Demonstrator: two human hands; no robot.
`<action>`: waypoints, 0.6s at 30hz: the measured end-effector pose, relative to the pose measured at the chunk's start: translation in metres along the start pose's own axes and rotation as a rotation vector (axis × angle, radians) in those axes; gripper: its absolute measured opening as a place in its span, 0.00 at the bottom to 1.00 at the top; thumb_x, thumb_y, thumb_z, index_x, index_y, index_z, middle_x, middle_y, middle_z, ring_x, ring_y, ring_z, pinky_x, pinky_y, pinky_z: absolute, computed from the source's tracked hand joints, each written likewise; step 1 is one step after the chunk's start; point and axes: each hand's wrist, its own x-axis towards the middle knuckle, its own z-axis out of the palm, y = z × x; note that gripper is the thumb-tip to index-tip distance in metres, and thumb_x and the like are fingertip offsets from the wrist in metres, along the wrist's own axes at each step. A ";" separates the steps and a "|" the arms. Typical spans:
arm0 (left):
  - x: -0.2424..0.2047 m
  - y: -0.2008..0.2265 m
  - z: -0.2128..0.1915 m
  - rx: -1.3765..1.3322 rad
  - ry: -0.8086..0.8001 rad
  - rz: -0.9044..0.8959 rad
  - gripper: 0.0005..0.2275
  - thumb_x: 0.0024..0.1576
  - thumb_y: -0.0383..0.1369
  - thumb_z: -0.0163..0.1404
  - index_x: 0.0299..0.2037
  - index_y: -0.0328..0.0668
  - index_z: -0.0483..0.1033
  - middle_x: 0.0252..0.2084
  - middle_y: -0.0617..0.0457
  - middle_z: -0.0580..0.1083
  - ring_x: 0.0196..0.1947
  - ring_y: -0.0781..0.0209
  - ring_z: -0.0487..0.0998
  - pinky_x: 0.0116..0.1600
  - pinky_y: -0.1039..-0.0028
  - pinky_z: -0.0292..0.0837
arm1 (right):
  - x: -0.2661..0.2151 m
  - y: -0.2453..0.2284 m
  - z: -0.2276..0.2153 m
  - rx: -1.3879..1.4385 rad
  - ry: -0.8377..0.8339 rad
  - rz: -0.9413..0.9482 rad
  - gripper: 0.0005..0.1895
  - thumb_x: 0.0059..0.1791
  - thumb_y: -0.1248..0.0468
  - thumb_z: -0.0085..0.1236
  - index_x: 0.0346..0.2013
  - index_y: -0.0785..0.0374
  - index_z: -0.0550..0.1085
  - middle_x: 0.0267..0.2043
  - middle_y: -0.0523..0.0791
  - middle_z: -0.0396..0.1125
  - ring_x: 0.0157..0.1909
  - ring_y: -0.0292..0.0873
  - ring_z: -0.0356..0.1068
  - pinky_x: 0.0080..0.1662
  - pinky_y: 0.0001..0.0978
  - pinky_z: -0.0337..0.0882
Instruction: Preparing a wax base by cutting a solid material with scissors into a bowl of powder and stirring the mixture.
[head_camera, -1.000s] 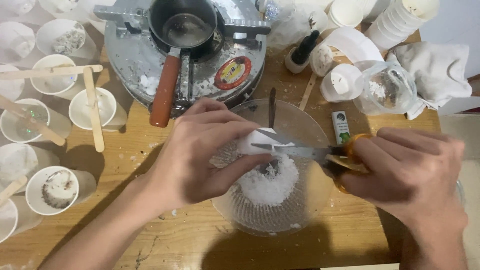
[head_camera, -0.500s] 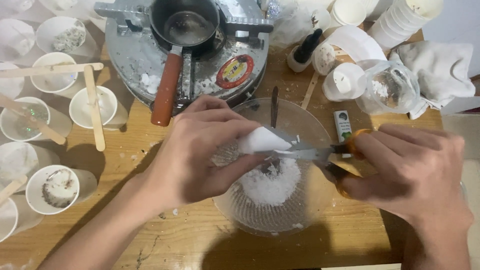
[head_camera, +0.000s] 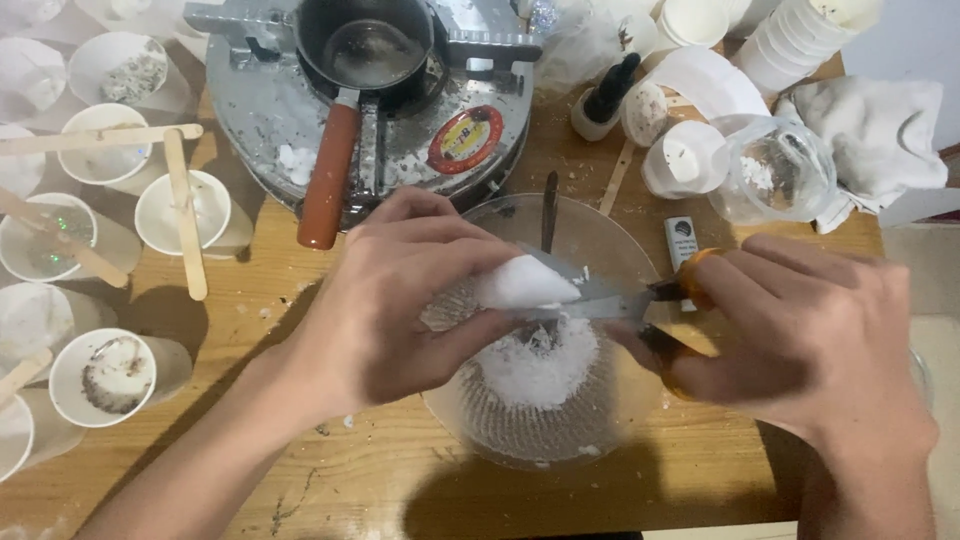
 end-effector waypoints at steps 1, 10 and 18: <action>-0.001 -0.002 0.002 -0.001 0.000 0.000 0.15 0.54 0.32 0.66 0.46 0.31 0.78 0.42 0.44 0.83 0.39 0.53 0.85 0.55 0.60 0.73 | -0.003 0.002 0.001 0.000 -0.001 0.000 0.36 0.52 0.34 0.66 0.17 0.54 0.62 0.15 0.39 0.53 0.21 0.39 0.57 0.25 0.35 0.46; -0.001 -0.004 -0.001 -0.032 0.005 0.003 0.15 0.54 0.31 0.65 0.46 0.28 0.78 0.43 0.45 0.83 0.38 0.55 0.85 0.52 0.65 0.73 | -0.016 0.014 0.008 0.039 0.077 -0.071 0.21 0.39 0.74 0.57 0.13 0.56 0.55 0.12 0.39 0.47 0.17 0.37 0.48 0.23 0.31 0.39; -0.005 -0.005 0.004 0.008 -0.001 -0.010 0.16 0.52 0.31 0.70 0.47 0.35 0.79 0.43 0.48 0.84 0.39 0.59 0.86 0.55 0.64 0.73 | 0.001 -0.002 0.000 -0.037 0.022 -0.001 0.38 0.53 0.29 0.66 0.18 0.52 0.63 0.16 0.37 0.55 0.24 0.39 0.59 0.26 0.34 0.44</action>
